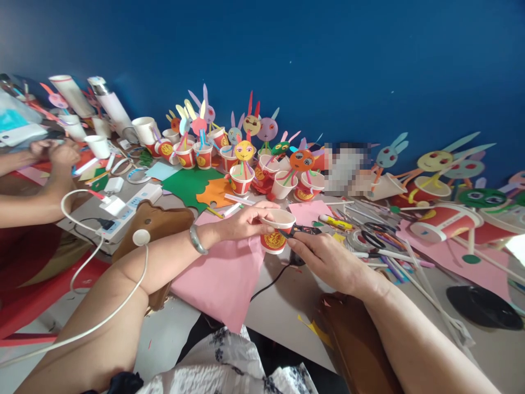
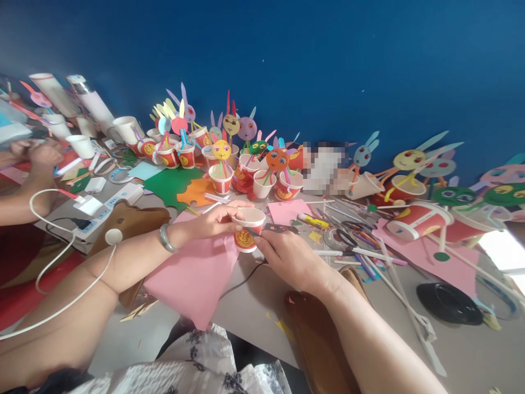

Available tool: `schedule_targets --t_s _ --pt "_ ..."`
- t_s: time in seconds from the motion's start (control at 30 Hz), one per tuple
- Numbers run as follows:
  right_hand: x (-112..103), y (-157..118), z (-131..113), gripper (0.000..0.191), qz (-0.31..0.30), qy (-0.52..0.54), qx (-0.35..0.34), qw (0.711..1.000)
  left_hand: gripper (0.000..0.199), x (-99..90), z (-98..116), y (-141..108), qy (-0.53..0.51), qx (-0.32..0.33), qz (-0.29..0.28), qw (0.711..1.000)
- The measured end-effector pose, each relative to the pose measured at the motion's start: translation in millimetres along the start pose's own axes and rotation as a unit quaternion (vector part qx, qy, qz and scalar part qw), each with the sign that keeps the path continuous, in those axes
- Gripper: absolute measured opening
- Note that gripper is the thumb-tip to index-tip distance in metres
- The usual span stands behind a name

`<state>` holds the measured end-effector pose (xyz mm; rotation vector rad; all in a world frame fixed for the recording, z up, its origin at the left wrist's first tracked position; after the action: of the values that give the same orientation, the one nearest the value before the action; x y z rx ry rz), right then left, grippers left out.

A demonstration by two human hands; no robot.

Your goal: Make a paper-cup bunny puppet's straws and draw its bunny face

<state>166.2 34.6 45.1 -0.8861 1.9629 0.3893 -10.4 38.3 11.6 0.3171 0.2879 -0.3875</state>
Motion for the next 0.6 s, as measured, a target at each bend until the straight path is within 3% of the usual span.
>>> schedule_targets --t_s 0.3,0.6 --pt "1.8 -1.2 -0.5 0.04 0.034 -0.034 -0.003 0.999 0.031 0.5 1.1 -1.7 -0.004 -0.019 -0.009 1.0" --pt "6.5 0.2 1.7 0.04 0.076 -0.055 0.014 0.995 0.031 7.4 -3.8 -3.8 -0.125 -0.075 0.057 0.988"
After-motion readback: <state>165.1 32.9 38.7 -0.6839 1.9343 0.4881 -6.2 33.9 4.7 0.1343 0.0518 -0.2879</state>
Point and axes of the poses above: each hand's wrist, its own y-axis towards the middle knuckle, its own x-axis out of the palm, z = x × y, the point moved 5 cm from there along y, towards the middle knuckle, and after that the axes turned 5 degrees about y, right-handed, at the moved point
